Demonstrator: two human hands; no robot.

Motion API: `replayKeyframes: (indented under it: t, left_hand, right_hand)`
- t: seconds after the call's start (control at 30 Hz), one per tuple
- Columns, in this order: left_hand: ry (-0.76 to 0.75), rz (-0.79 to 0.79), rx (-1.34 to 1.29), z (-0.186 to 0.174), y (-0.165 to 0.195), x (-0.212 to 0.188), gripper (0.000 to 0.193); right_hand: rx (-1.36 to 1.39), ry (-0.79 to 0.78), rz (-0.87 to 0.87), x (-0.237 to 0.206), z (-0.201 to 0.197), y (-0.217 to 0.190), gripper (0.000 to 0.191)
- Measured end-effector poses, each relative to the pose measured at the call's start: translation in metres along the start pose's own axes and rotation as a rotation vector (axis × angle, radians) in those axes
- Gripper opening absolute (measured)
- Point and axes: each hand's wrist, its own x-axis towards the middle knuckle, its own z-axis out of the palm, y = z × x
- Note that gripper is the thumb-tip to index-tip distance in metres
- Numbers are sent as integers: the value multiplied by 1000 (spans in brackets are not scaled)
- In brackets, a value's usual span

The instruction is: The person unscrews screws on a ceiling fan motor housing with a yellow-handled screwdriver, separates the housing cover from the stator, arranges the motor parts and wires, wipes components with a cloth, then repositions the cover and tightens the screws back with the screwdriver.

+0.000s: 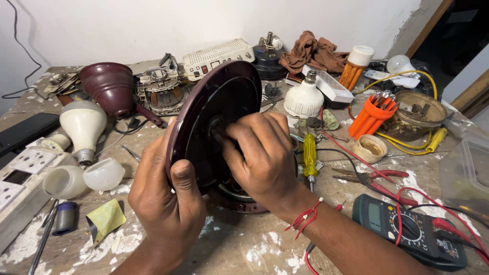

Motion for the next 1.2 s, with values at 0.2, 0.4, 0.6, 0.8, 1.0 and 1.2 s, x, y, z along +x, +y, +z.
replayKeyframes:
  t: [0.2, 0.4, 0.6, 0.8, 1.0, 1.2]
  left_hand:
    - [5, -31, -14, 0, -1, -3, 47]
    - [23, 2, -26, 3, -2, -7, 49]
    - [-36, 87, 47, 2, -4, -9, 57]
    - [-125, 303, 28, 5, -5, 3, 54]
    - [-189, 492, 86, -7, -11, 20, 50]
    - [-176, 475, 56, -6, -15, 20, 53]
  right_hand:
    - [-18, 42, 68, 0, -1, -3, 24]
    - [-16, 40, 71, -1, -2, -5, 24]
    - [49, 60, 149, -10, 3, 0, 22]
    - [302, -29, 374, -32, 3, 21, 44]
    - [145, -54, 374, -58, 17, 31, 78]
    - [147, -19, 440, -67, 19, 31, 86]
